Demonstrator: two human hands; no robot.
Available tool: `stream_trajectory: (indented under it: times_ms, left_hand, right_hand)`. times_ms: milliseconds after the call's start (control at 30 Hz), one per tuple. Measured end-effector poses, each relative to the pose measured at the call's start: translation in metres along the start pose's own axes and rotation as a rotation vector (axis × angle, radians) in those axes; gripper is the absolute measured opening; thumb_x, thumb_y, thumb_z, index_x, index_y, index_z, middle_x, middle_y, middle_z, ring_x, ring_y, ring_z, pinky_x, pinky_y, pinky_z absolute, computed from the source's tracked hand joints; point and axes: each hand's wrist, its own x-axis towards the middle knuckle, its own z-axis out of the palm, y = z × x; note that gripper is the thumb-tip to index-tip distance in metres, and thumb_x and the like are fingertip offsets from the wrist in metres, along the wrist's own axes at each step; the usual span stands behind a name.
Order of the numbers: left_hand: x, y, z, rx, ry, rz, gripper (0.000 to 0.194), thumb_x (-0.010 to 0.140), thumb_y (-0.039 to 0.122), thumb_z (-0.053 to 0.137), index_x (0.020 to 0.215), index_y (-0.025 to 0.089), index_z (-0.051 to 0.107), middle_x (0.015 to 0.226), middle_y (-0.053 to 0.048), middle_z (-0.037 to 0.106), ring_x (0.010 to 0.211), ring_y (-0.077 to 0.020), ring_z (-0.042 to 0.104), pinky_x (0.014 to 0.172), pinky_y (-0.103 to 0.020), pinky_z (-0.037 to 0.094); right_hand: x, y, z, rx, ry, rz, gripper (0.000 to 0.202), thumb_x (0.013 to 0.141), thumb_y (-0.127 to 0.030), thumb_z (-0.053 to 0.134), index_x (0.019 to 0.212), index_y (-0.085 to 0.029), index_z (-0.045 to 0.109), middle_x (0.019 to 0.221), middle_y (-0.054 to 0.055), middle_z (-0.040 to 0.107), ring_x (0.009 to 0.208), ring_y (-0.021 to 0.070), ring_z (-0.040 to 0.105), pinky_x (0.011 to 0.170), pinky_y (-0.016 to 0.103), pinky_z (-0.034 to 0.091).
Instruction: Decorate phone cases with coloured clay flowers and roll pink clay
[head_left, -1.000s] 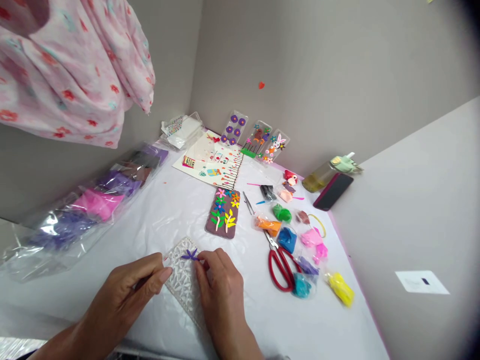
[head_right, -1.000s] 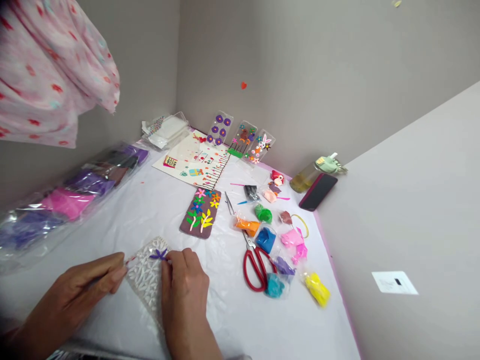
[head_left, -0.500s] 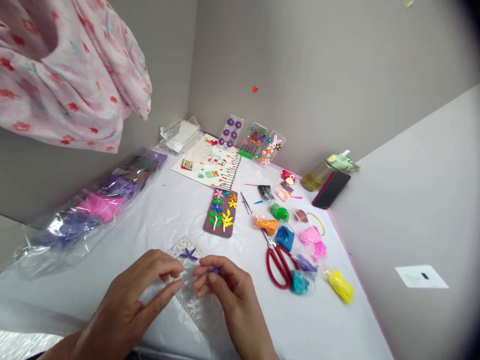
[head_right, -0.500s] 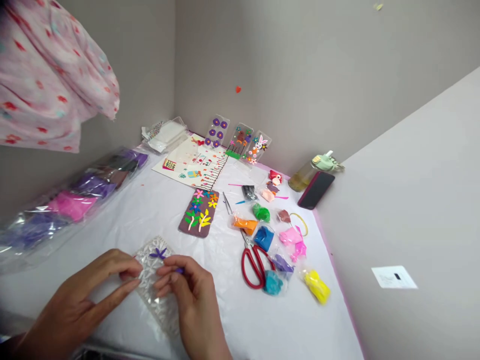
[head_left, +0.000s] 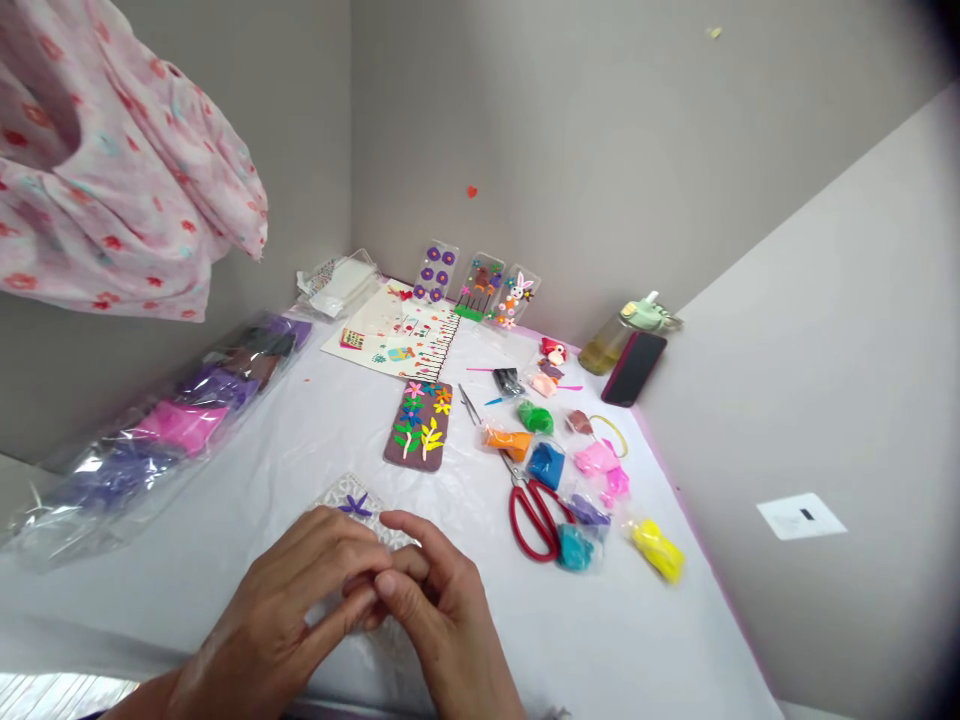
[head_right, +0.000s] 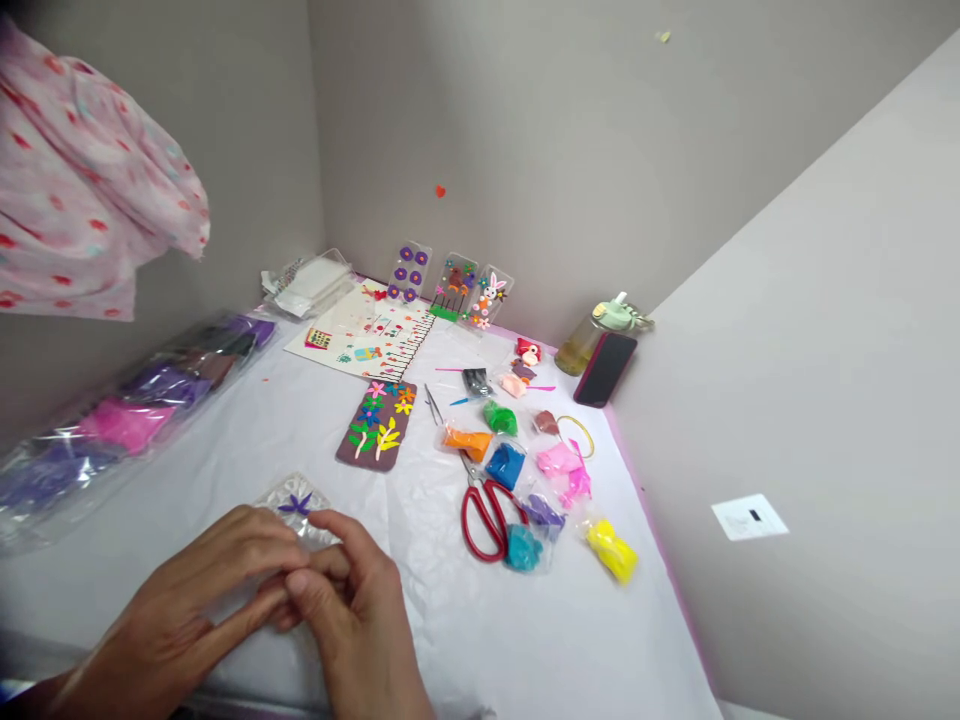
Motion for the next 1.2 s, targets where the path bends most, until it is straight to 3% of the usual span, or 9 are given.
stream_trajectory:
  times_ms: [233,467,533,633,733,867,967,1067,1200]
  left_hand:
    - [0.0,0.003,0.003,0.01,0.035,-0.091,0.015,0.102,0.033,0.062,0.099,0.03,0.076,0.096,-0.003,0.071,0.095,-0.02,0.066,0.084,-0.026,0.054]
    - [0.002,-0.003,0.001,0.103,0.055,0.048,0.014,0.093,0.016,0.065,0.097,0.028,0.07,0.093,0.001,0.071,0.097,-0.0173,0.067,0.091,-0.023,0.051]
    - [0.002,-0.006,-0.005,0.092,0.086,-0.025,0.009,0.094,0.022,0.066,0.093,0.028,0.073,0.093,0.001,0.073,0.095,-0.0174,0.07,0.088,-0.021,0.054]
    - [-0.003,-0.011,-0.013,0.009,0.124,-0.324,0.015,0.093,0.043,0.071,0.096,0.03,0.079,0.096,0.002,0.079,0.09,-0.018,0.075,0.085,-0.019,0.058]
    - [-0.011,-0.016,-0.017,-0.121,0.067,-0.561,0.028,0.09,0.055,0.07,0.101,0.032,0.083,0.089,0.002,0.082,0.083,-0.0199,0.079,0.08,-0.02,0.063]
    - [-0.018,-0.022,-0.017,-0.273,0.01,-0.602,0.034,0.093,0.057,0.066,0.11,0.031,0.081,0.093,0.0,0.083,0.09,-0.0207,0.081,0.081,-0.02,0.063]
    - [-0.016,-0.023,-0.017,-0.331,0.006,-0.622,0.031,0.088,0.056,0.073,0.095,0.027,0.079,0.081,0.0,0.08,0.079,-0.0195,0.078,0.074,-0.019,0.062]
    - [-0.012,-0.023,-0.018,-0.374,-0.01,-0.646,0.032,0.088,0.056,0.073,0.086,0.024,0.073,0.069,0.0,0.074,0.069,-0.0194,0.073,0.07,-0.023,0.06]
    - [-0.012,-0.024,-0.018,-0.41,0.019,-0.698,0.032,0.084,0.055,0.077,0.09,0.024,0.072,0.076,-0.002,0.076,0.075,-0.022,0.073,0.076,-0.028,0.061]
  right_hand:
    - [0.002,-0.002,-0.005,0.09,0.062,-0.053,0.044,0.08,-0.049,0.09,0.109,-0.021,0.072,0.076,-0.002,0.071,0.065,0.0138,0.065,0.068,0.027,0.054]
    - [-0.007,-0.008,-0.008,-0.073,0.098,-0.064,0.036,0.077,-0.036,0.093,0.102,-0.021,0.072,0.073,-0.003,0.071,0.067,0.0116,0.061,0.069,0.023,0.047]
    - [-0.013,-0.014,-0.01,-0.012,-0.054,0.002,0.034,0.076,-0.038,0.094,0.098,-0.021,0.074,0.069,-0.003,0.069,0.062,0.0112,0.06,0.065,0.023,0.047]
    - [-0.019,-0.019,-0.016,0.165,-0.248,0.082,0.033,0.082,-0.051,0.089,0.091,-0.021,0.077,0.065,-0.002,0.067,0.052,0.0104,0.057,0.055,0.023,0.044]
    - [-0.014,-0.016,-0.022,0.146,-0.104,-0.057,0.028,0.09,-0.049,0.083,0.088,-0.02,0.081,0.068,-0.001,0.067,0.054,0.008,0.056,0.059,0.022,0.044]
    - [-0.004,-0.006,-0.022,0.151,-0.02,-0.069,0.023,0.083,-0.041,0.091,0.094,-0.021,0.084,0.072,-0.001,0.07,0.06,0.0084,0.06,0.064,0.021,0.046]
    - [-0.001,0.001,-0.018,0.192,-0.021,0.001,0.029,0.076,-0.041,0.095,0.085,-0.018,0.081,0.066,0.0,0.071,0.052,0.0082,0.059,0.056,0.02,0.045]
    - [0.002,0.007,-0.017,0.202,0.008,0.012,0.038,0.076,-0.048,0.093,0.075,-0.016,0.072,0.055,-0.002,0.066,0.042,0.0066,0.051,0.046,0.018,0.039]
    - [0.005,0.01,-0.017,0.203,0.046,-0.009,0.041,0.081,-0.052,0.089,0.076,-0.016,0.069,0.055,-0.001,0.067,0.043,0.0072,0.054,0.046,0.017,0.041]
